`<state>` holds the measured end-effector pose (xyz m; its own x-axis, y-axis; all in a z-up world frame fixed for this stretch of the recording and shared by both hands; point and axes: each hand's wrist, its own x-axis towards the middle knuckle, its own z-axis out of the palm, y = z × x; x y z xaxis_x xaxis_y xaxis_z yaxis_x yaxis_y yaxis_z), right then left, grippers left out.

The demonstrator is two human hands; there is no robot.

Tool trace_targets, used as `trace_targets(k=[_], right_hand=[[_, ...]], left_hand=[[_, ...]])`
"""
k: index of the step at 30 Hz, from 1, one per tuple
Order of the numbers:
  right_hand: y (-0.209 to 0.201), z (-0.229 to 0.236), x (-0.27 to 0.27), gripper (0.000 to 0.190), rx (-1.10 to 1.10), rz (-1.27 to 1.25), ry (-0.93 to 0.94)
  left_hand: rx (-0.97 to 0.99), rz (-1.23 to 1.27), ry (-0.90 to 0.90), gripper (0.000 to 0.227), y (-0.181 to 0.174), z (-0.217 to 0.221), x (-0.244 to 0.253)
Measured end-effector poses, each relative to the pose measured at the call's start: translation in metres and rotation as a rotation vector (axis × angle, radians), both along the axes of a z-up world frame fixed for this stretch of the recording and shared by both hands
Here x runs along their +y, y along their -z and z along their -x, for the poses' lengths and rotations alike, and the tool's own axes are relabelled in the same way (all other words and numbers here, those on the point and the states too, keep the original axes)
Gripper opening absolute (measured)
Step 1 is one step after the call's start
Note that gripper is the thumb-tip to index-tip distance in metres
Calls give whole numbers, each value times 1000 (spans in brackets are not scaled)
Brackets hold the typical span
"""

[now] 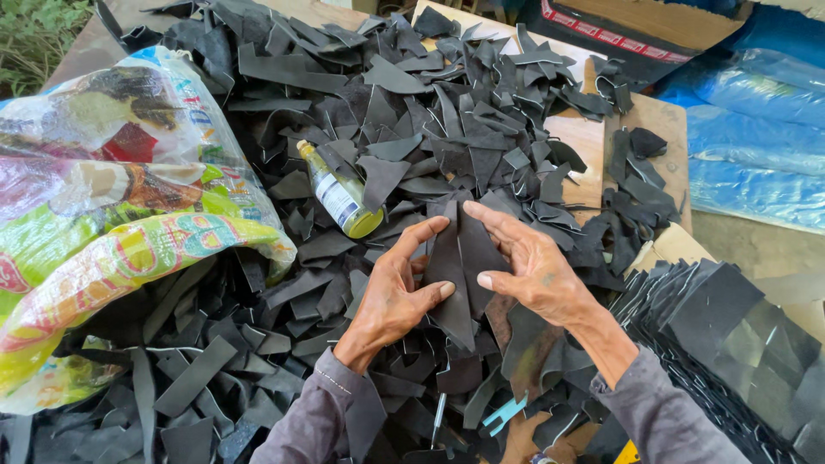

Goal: The person marks black leather pieces using a yellow ruler and a pen, then cuts the marked shapes using shears on a workbench piled with leather scraps.

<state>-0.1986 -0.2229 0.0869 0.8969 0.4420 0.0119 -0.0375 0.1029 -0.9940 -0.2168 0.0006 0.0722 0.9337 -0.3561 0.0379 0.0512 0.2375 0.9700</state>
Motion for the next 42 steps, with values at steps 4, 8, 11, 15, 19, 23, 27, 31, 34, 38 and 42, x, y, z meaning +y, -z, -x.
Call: trace_targets(k=[4,8,11,15,19,23,27,31,34,38,42], right_hand=[[-6,-1,-3,90,-19,21,17],[-9,3,-3,90,0,1,21],[-6,8,-4,90,2,15,26],[1,14,-7,91,56,33,35],[2,17,-5,91,64,30,17],[7,21,-2,92,92,53,5],[8,16,5,90,101,63,-17],[12,14,14,88,1,84,-4],[20,1,4,82,40,220,-72],[44,-64,-40,36,-30,207,220],[99,-144,-55,27,-216,618,472]], left_hand=[[8,-26,13,79,-4,5,-2],[-171,-171,-15,79,-6,8,-2],[23,-106,14,78,-4,12,-3],[-52,-115,-13,73,0,17,-6],[17,-95,-22,73,1,21,-8],[20,-110,-29,73,7,26,-5],[111,-105,-138,70,9,27,-8],[195,-129,-278,66,6,23,-16],[226,-214,-332,64,3,15,-10],[188,-123,-411,65,5,3,21],[109,-227,-452,64,11,1,43]])
